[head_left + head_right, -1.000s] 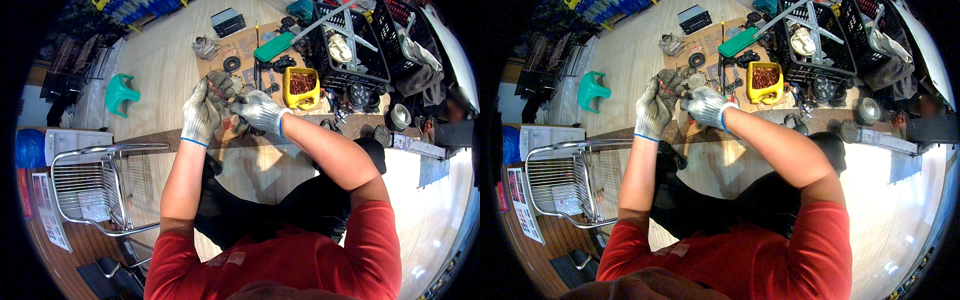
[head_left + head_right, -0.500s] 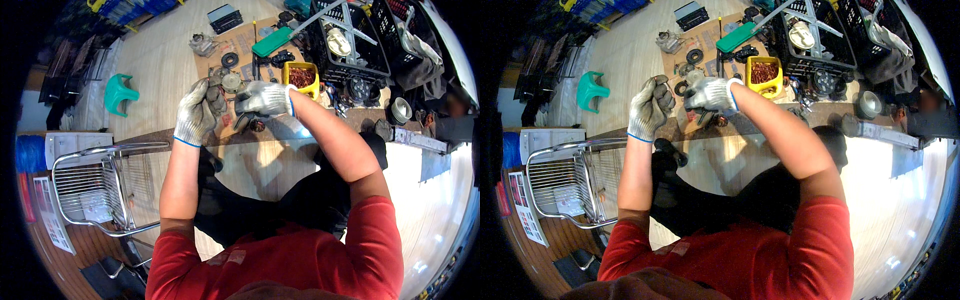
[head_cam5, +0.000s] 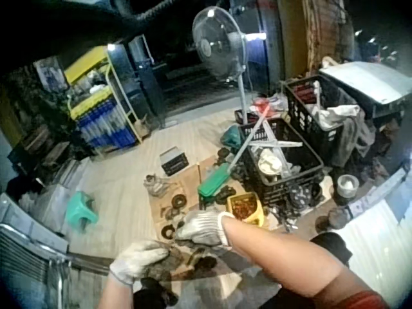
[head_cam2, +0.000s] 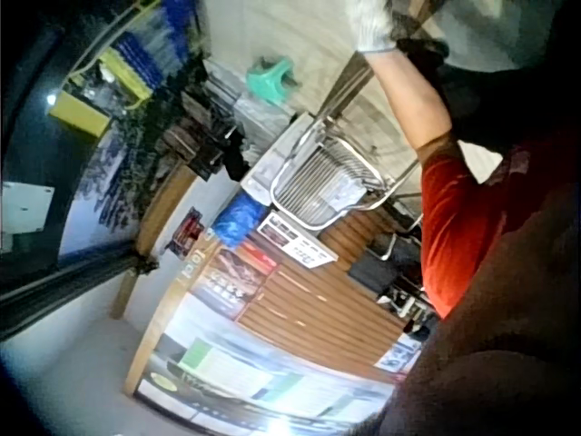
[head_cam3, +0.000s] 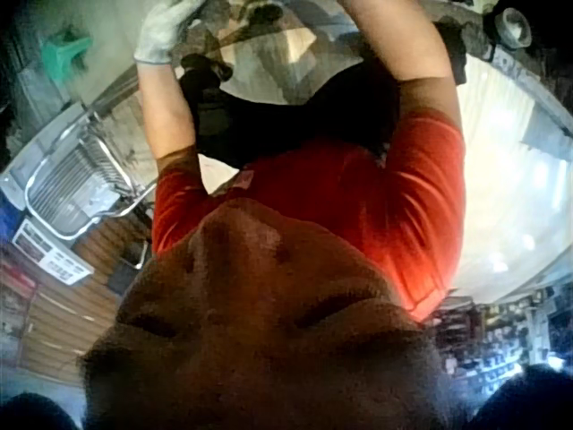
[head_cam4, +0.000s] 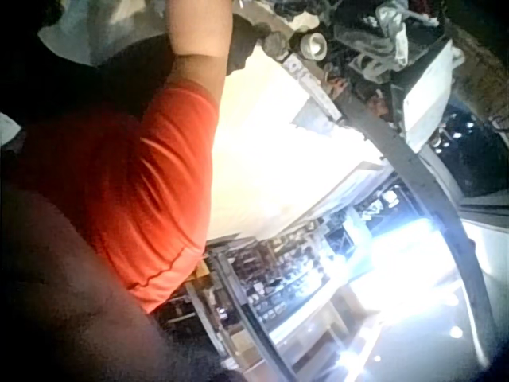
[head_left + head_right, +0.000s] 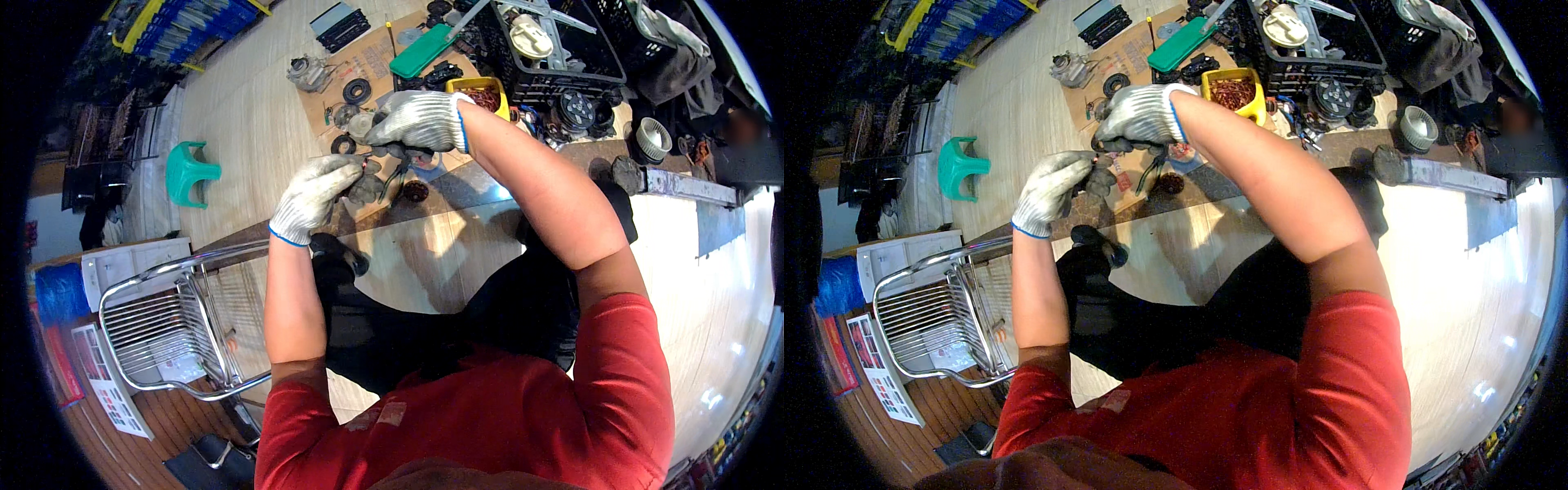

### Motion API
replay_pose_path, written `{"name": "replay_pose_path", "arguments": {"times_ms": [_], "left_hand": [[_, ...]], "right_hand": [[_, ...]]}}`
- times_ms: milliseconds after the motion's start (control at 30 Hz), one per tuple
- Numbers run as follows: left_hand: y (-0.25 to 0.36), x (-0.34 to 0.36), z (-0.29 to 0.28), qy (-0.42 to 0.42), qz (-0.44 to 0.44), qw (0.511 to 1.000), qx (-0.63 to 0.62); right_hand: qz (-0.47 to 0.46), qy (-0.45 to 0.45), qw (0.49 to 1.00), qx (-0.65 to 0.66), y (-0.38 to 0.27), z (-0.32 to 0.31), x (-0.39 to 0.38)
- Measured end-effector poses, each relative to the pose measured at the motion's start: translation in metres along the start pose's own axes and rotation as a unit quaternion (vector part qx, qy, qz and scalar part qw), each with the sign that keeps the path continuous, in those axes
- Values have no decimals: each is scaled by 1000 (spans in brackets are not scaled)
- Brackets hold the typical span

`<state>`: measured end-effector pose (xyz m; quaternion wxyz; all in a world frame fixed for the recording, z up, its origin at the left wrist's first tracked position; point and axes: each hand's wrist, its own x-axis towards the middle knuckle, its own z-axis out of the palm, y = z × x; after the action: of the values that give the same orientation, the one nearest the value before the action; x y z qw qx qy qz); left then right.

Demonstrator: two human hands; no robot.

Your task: The person is repairing an alternator components by hand. They manipulate copper windings, a rotor, and housing parts, using a small tool to position wires within the assembly.

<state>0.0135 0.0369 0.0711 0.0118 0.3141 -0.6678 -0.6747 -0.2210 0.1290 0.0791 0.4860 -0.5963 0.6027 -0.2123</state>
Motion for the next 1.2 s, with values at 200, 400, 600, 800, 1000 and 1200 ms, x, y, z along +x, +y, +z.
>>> {"name": "replay_pose_path", "arguments": {"times_ms": [200, 400, 600, 800, 1000, 1200], "left_hand": [[-6, 14, 8, 85, 52, 993, 69], [-15, 27, 13, 165, 129, 966, -151], [-12, 25, 13, 152, 169, 958, -177], [-7, 23, 18, 128, 179, 953, -209], [-12, 32, 20, 176, 205, 917, -295], [-12, 38, 15, 121, 208, 845, -478]], "right_hand": [[59, 19, 996, 70, -17, 2, -6], [-45, 117, 986, 105, -14, 27, 3], [-134, 194, 964, 122, -10, 34, 10], [-129, 220, 960, 121, -15, 34, 2], [-129, 205, 959, 148, -10, 43, 9], [-134, 179, 974, 26, -4, 53, 9]]}}
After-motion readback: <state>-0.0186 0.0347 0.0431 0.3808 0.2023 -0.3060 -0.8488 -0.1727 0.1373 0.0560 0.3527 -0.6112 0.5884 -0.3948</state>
